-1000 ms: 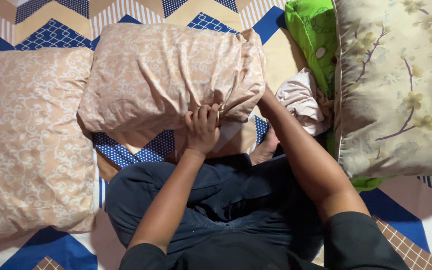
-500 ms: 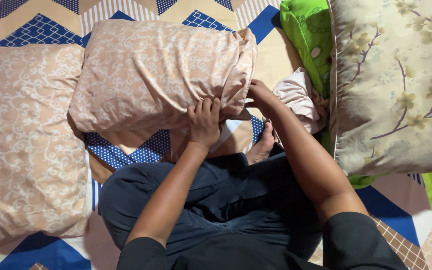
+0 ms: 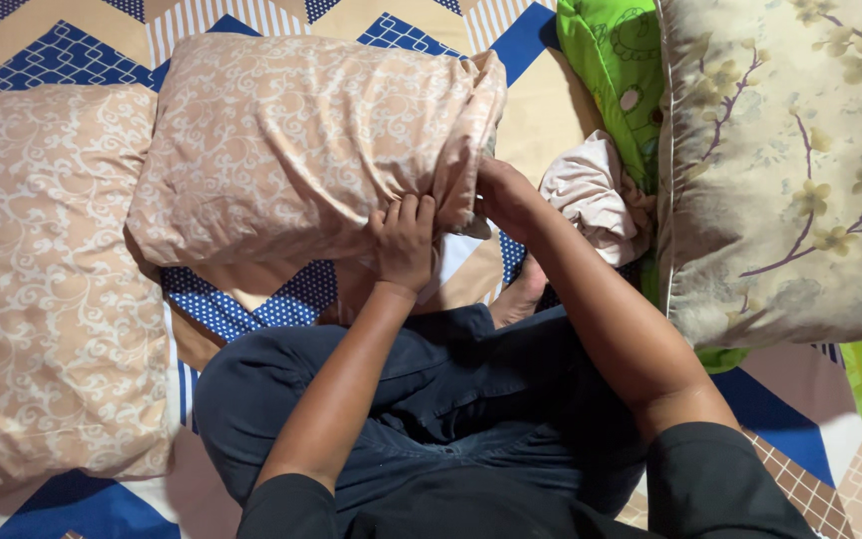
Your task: The person puts a pillowcase onto a pillow by hand, pulling the fabric over the pillow and smoothing it down until the pillow is fully covered.
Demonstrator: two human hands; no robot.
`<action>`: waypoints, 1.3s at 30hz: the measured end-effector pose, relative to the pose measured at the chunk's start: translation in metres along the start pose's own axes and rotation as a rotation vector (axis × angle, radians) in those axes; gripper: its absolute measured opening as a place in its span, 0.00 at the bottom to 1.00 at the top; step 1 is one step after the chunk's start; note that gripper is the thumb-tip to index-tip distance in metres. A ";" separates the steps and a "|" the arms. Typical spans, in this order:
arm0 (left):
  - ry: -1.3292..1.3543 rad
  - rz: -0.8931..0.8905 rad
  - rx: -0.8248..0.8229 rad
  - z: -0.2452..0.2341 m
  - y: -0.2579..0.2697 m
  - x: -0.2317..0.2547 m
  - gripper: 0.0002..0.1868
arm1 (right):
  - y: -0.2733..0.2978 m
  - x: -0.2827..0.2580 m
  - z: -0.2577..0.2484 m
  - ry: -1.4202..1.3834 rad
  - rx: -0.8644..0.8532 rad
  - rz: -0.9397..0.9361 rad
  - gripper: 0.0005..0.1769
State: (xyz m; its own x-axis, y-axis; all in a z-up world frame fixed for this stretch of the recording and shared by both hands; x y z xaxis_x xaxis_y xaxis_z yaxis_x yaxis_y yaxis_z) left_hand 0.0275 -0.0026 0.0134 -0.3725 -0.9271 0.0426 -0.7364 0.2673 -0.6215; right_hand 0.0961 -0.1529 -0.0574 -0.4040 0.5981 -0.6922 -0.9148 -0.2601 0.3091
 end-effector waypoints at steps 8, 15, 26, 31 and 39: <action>-0.023 -0.229 0.037 0.015 -0.007 -0.052 0.09 | 0.003 -0.010 0.003 -0.004 -0.149 0.061 0.15; 0.094 -0.351 0.048 0.020 -0.004 -0.072 0.10 | -0.002 0.031 -0.042 0.319 -0.174 0.378 0.27; 0.008 0.006 -0.065 -0.026 -0.012 0.001 0.38 | -0.014 0.026 -0.007 0.508 -0.185 -0.049 0.20; 0.080 0.040 -0.054 -0.013 -0.024 -0.016 0.17 | -0.035 0.038 -0.073 0.567 -0.054 0.168 0.16; 0.385 0.097 -0.015 -0.027 -0.014 -0.010 0.17 | -0.063 0.062 -0.139 0.583 0.256 0.196 0.22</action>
State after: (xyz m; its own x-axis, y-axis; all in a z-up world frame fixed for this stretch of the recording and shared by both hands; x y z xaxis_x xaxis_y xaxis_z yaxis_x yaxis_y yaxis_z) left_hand 0.0260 0.0096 0.0427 -0.6229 -0.7319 0.2761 -0.6946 0.3551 -0.6256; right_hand 0.1279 -0.2049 -0.2104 -0.5646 0.0315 -0.8248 -0.8234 -0.0909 0.5601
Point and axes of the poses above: each hand's wrist, its own y-axis away from the middle knuckle, its own z-axis out of the palm, x = y × z, the point moved 10 cm from there along -y, towards the middle knuckle, and after that the axes turned 15 degrees about -y, right-handed, at the moved point
